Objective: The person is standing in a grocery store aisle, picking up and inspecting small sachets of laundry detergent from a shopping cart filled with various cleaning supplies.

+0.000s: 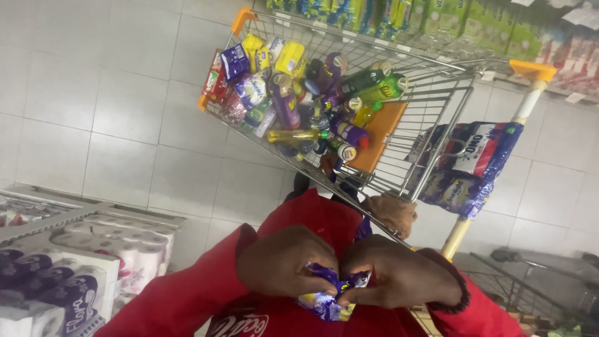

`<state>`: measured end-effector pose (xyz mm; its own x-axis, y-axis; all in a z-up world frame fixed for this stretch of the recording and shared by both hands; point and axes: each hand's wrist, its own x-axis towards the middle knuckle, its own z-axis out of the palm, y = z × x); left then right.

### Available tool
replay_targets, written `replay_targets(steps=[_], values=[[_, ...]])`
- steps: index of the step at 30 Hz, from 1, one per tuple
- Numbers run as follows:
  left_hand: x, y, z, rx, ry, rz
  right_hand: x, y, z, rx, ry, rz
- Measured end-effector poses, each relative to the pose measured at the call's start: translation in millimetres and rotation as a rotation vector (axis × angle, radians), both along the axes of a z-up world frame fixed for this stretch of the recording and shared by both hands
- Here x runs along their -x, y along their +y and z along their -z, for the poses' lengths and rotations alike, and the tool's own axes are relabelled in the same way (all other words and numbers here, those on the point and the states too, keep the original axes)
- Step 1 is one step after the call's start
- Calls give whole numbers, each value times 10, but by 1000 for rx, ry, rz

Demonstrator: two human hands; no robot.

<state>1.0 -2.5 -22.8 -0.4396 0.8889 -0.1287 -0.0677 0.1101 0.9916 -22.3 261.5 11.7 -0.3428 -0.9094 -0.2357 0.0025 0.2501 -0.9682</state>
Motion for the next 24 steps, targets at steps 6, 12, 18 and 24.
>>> replay_targets(steps=[6, 12, 18, 24], values=[[3, -50, 44, -63, -124, -68, 16, -57, -100, 114, -95, 90], [-28, -100, 83, -42, -98, -92, -33, 7, -38, 87, -87, 146], [-56, 21, 95, 221, 41, 13, 25, -79, -60, 44, -33, 12], [-59, -4, 187, 122, -10, 3, -63, -75, 87, -2, -5, 88]])
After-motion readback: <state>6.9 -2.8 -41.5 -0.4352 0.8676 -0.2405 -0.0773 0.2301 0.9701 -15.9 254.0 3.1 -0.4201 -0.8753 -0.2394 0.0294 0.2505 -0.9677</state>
